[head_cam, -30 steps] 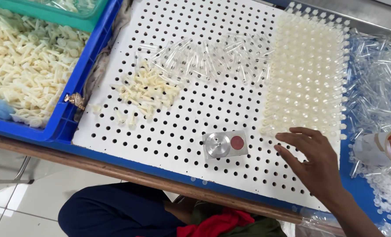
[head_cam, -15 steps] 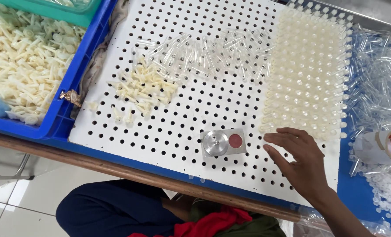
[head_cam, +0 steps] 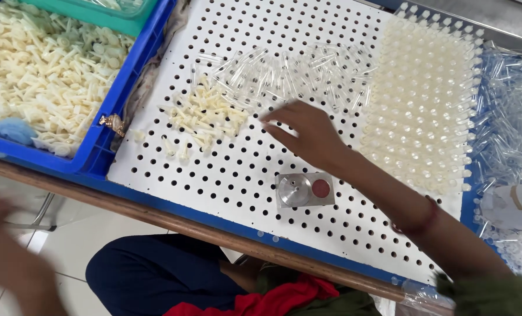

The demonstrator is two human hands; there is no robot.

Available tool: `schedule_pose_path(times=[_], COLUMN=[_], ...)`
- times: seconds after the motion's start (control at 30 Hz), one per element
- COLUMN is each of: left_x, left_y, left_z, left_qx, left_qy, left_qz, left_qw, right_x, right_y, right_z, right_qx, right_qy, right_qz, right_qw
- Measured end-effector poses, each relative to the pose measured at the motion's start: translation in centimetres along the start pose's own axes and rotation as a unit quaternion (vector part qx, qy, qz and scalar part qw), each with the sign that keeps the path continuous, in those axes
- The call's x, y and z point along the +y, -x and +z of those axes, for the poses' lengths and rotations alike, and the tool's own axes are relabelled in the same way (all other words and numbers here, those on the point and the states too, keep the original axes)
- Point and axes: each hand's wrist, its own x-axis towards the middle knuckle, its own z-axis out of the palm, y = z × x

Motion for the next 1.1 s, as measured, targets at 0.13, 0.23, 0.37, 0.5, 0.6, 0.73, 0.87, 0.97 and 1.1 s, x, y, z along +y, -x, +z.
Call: schedule_pose_path(times=[0.13,0.23,0.37,0.5,0.6,0.73,0.87,0.97,1.1], left_x=[16.5,17.8,14.6,13.1,15.2,16.6,18.8,20.3,19.7], left_y=[3.3,5.4,5.7,6.6,5.8,5.8,7.3,9.3,12.1], left_z=[18.3,26.4,31.4,31.8,31.4,30.7,27.8,25.6,24.8], left_qx=[-0.18,-0.213,-0.23,-0.252,-0.243,-0.222,-0.259,-0.27,-0.33], left_qy=[-0.096,-0.107,-0.243,-0.294,-0.28,-0.242,-0.108,-0.111,-0.143], left_qz=[-0.025,0.075,0.147,0.163,0.2,0.21,0.091,0.071,0.053], left_qw=[0.979,0.968,0.931,0.908,0.907,0.921,0.955,0.954,0.932], right_x=[0.9,1.8,4.0,3.1,2.2,0.8,-0.9,-1.3,-3.3], right_y=[-5.6,-7.1,-4.5,0.9,1.7,1.9,5.6,10.1,12.6], right_z=[4.0,5.4,5.8,3.5,2.8,0.5,-4.0,-6.1,-6.7], right_qx=[0.003,-0.043,-0.071,-0.076,-0.078,-0.104,-0.012,-0.012,-0.048], right_qy=[0.021,0.105,0.188,0.211,0.17,0.12,-0.136,-0.155,-0.072], right_qz=[-0.047,-0.03,-0.032,0.003,0.089,0.153,0.201,0.264,0.322], right_qw=[0.999,0.993,0.979,0.975,0.978,0.975,0.97,0.952,0.943])
